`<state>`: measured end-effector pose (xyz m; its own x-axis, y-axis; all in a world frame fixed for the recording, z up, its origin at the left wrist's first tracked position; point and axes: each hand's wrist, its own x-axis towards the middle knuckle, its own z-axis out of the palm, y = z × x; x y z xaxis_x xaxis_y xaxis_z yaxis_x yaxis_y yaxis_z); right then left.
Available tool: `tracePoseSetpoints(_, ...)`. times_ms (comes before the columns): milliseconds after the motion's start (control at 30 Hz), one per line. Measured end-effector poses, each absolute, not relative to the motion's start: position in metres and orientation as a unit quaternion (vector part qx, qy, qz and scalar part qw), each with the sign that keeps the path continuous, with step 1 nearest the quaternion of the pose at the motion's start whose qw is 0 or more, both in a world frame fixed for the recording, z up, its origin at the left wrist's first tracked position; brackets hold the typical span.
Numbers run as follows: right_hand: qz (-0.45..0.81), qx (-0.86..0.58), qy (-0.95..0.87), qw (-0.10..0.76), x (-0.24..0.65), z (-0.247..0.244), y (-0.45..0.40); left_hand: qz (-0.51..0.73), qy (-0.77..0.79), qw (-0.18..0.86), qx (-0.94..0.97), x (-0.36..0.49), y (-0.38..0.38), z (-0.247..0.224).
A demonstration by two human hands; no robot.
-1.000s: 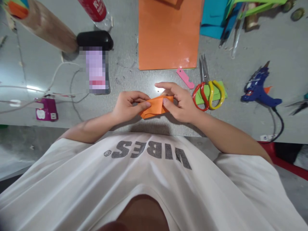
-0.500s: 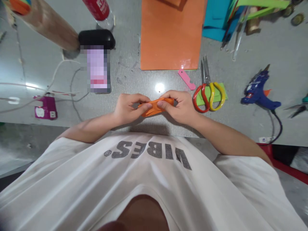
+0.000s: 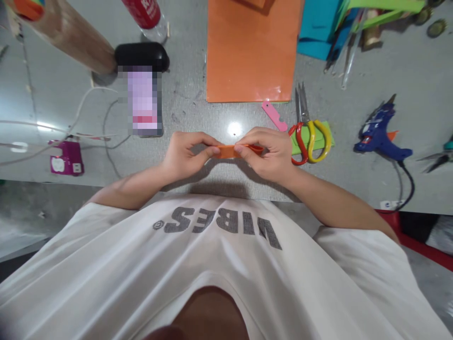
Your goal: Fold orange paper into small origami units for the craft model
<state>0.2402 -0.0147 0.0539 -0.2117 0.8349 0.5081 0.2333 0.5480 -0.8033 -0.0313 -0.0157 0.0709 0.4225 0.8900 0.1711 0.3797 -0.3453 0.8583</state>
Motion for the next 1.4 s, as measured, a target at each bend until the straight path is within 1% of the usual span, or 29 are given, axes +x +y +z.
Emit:
tracePoseSetpoints(133, 0.266, -0.386, -0.770, 0.433, 0.243, 0.057, -0.012, 0.345, 0.398, 0.257, 0.810, -0.036, -0.014, 0.058)
tracePoseSetpoints(233, 0.237, -0.364, -0.805, 0.405, 0.242, 0.060, -0.013, 0.350, 0.372, 0.185, 0.840, -0.036, -0.018, 0.049)
tracePoseSetpoints(300, 0.213, -0.361, -0.824, 0.381, 0.242, 0.060, -0.015, 0.348, 0.362, 0.166, 0.849, -0.033, -0.021, 0.046)
tracePoseSetpoints(400, 0.172, -0.351, -0.850, 0.353, 0.243, 0.056, -0.018, 0.339, 0.350, 0.172, 0.856, -0.028, -0.023, 0.045)
tracePoseSetpoints(467, 0.141, -0.340, -0.858, 0.359, 0.244, 0.053, -0.020, 0.339, 0.346, 0.185, 0.855, -0.027, -0.023, 0.043)
tracePoseSetpoints(533, 0.115, -0.335, -0.853, 0.383, 0.244, 0.051, -0.020, 0.348, 0.349, 0.187, 0.850, -0.027, -0.022, 0.040)
tracePoseSetpoints(667, 0.089, -0.301, -0.844, 0.434, 0.242, 0.053, -0.016, 0.382, 0.343, 0.155, 0.844, -0.030, -0.018, 0.033)
tracePoseSetpoints(833, 0.070, -0.285, -0.842, 0.452, 0.248, 0.060, -0.006, 0.395, 0.328, 0.152, 0.845, -0.033, -0.009, 0.036)
tracePoseSetpoints(933, 0.081, -0.294, -0.840, 0.448, 0.256, 0.058, -0.002, 0.415, 0.320, 0.131, 0.842, -0.036, -0.003, 0.037)
tracePoseSetpoints(1067, 0.098, -0.328, -0.841, 0.419, 0.261, 0.049, -0.001, 0.434, 0.299, 0.089, 0.845, -0.037, 0.003, 0.037)
tracePoseSetpoints(1233, 0.071, -0.325, -0.867, 0.371, 0.250, 0.042, -0.010, 0.427, 0.252, 0.039, 0.868, -0.027, -0.004, 0.039)
tracePoseSetpoints(1400, 0.021, -0.280, -0.878, 0.387, 0.244, 0.047, -0.016, 0.401, 0.243, -0.013, 0.883, -0.023, -0.008, 0.043)
